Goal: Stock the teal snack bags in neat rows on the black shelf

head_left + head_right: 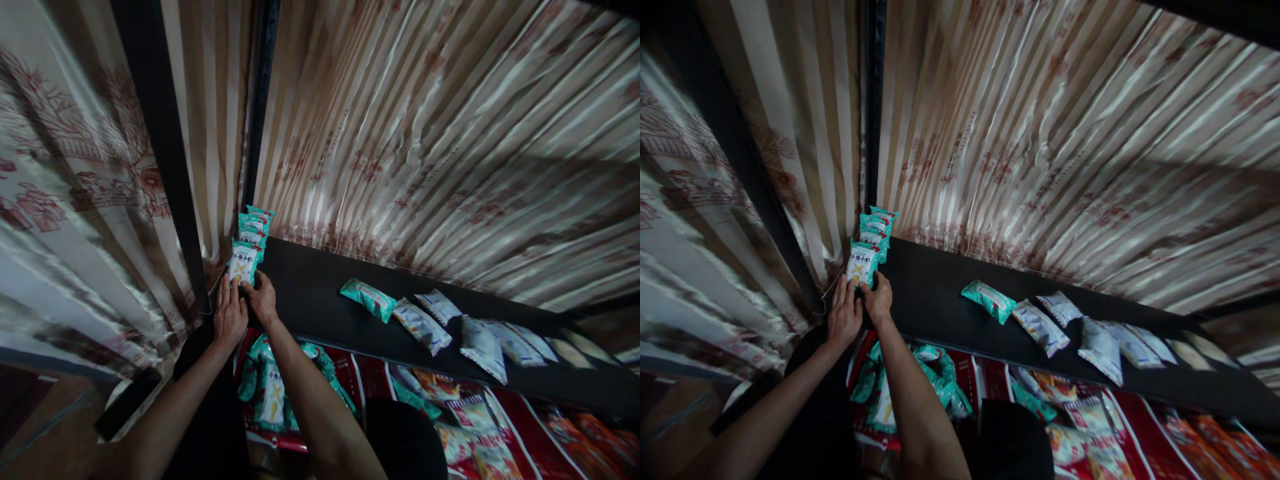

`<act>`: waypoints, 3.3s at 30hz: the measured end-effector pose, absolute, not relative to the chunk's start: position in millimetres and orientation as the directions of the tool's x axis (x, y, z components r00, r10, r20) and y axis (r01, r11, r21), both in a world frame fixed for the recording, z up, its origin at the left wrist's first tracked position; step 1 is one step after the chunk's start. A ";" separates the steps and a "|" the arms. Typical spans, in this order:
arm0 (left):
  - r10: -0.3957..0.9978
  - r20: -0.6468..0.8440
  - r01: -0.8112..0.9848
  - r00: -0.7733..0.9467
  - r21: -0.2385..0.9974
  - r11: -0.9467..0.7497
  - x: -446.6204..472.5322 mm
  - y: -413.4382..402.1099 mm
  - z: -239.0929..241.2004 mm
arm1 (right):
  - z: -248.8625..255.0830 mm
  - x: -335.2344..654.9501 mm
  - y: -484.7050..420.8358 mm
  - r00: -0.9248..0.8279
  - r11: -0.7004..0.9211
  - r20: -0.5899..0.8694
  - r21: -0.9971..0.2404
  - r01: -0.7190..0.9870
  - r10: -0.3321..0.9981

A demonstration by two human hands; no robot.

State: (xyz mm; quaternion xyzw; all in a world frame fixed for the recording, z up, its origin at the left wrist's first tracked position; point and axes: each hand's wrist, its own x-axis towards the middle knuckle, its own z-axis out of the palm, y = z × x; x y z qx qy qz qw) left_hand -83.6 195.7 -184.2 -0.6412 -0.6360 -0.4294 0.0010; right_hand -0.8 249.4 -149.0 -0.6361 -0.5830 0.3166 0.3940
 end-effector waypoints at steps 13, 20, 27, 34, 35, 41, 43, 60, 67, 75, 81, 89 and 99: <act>0.811 0.550 0.830 -0.201 0.535 -0.158 -80.7 200.3 -184.9 | -155.1 -2.9 252.3 0.108 0.022 0.100 -0.827 0.562 0.989; 0.820 0.521 0.815 -0.238 0.566 -0.123 -79.8 201.7 -186.0 | -153.2 -3.6 250.6 0.088 0.013 0.092 -0.759 0.650 0.992; 0.805 0.545 0.792 -0.235 0.587 -0.166 -80.5 199.1 -186.6 | -152.0 -3.0 245.6 0.093 0.007 0.079 -0.798 0.602 0.993; 0.805 0.553 0.790 -0.214 0.583 -0.190 -81.1 195.7 -183.5 | -152.5 -0.6 240.3 0.100 0.019 0.092 -0.822 0.569 0.991; 0.804 0.557 0.791 -0.208 0.580 -0.197 -81.2 194.9 -183.2 | -152.4 -0.3 239.2 0.105 0.018 0.095 -0.822 0.569 0.990; 0.815 0.547 0.789 -0.189 0.578 -0.205 -81.5 189.7 -183.1 | -149.8 0.8 231.2 0.117 0.004 0.084 -0.828 0.561 0.990; 0.813 0.554 0.789 -0.178 0.574 -0.218 -81.7 187.9 -182.9 | -148.9 1.3 229.1 0.119 -0.002 0.080 -0.821 0.571 0.990; 0.814 0.556 0.791 -0.167 0.569 -0.226 -79.9 188.3 -185.4 | -144.6 2.8 231.9 0.081 0.032 0.095 -0.824 0.566 0.992; 0.797 0.587 0.801 -0.143 0.542 -0.255 -80.4 188.8 -182.6 | -143.0 -2.1 243.1 0.101 0.000 0.070 -0.819 0.574 0.992; 0.784 0.604 0.803 -0.142 0.534 -0.265 -82.2 184.0 -176.4 | -144.8 -4.2 236.5 0.068 0.020 0.066 -0.848 0.530 0.995; 0.779 0.610 0.806 -0.143 0.529 -0.266 -82.5 178.5 -171.1 | -141.4 -4.7 226.4 0.034 0.027 0.052 -0.858 0.513 0.998; 0.774 0.601 0.829 -0.201 0.525 -0.193 -81.0 178.2 -170.3 | -137.5 -3.9 223.3 0.029 0.022 0.050 -0.805 0.593 0.998; 0.783 0.583 0.825 -0.218 0.538 -0.171 -80.4 181.5 -171.9 | -139.4 -1.3 229.1 0.020 0.018 0.039 -0.787 0.617 0.999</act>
